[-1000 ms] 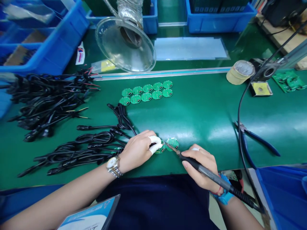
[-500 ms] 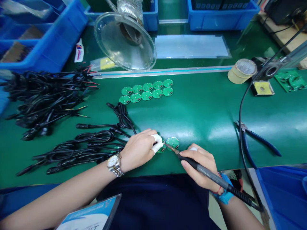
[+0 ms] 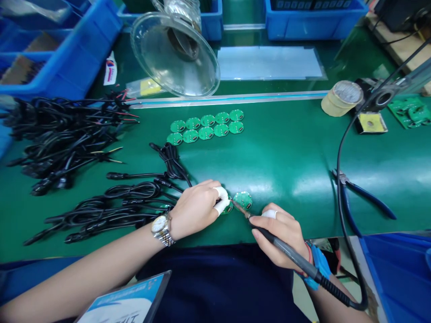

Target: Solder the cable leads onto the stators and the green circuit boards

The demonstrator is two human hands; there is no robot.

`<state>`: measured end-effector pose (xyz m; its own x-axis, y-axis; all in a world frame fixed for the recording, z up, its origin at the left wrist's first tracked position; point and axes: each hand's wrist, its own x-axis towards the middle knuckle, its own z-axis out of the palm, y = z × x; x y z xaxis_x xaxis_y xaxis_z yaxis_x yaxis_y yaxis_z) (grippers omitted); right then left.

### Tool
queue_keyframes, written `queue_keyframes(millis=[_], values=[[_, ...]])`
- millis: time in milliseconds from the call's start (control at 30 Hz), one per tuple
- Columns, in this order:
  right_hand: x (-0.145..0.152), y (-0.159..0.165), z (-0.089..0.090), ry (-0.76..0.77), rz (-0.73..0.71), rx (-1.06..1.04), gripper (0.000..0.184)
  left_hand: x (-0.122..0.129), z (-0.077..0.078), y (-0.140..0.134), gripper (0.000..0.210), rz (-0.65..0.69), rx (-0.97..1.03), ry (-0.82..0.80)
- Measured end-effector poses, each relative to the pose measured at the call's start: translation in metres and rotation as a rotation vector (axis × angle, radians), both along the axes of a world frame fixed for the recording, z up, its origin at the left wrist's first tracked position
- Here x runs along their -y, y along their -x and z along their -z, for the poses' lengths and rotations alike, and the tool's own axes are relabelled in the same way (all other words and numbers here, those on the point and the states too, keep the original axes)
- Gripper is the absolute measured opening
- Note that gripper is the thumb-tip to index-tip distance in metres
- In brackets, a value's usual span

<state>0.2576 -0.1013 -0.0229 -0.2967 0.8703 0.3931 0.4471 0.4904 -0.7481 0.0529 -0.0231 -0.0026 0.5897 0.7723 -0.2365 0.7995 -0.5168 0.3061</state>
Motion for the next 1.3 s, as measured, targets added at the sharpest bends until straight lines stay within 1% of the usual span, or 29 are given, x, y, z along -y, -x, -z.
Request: queue_keyframes(millis=[200, 333, 667, 833, 1067, 1200, 1300], values=[[0.001, -0.003, -0.001, 0.03, 0.03, -0.033, 0.027, 0.0, -0.001, 0.001, 0.02, 0.011, 0.005, -0.013], [0.001, -0.002, 0.0, 0.041, 0.014, -0.02, 0.027, 0.0, 0.0, 0.002, 0.019, 0.008, 0.014, -0.01], [-0.002, 0.004, -0.008, -0.06, 0.01, 0.018, 0.024, -0.002, 0.0, 0.001, 0.017, -0.001, 0.014, 0.028], [-0.001, 0.002, -0.009, -0.049, 0.05, 0.027, 0.023, -0.001, -0.001, 0.001, 0.017, 0.0, 0.014, 0.023], [-0.003, 0.005, -0.01, -0.029, 0.051, 0.04, 0.023, -0.002, -0.002, 0.001, 0.016, 0.002, 0.008, 0.032], [-0.003, 0.006, -0.012, -0.013, 0.022, 0.063, 0.024, -0.002, -0.001, 0.001, 0.017, -0.002, 0.016, 0.03], [-0.002, 0.009, -0.011, -0.038, -0.013, 0.099, 0.028, -0.002, -0.001, 0.0, 0.018, -0.003, 0.018, 0.024]])
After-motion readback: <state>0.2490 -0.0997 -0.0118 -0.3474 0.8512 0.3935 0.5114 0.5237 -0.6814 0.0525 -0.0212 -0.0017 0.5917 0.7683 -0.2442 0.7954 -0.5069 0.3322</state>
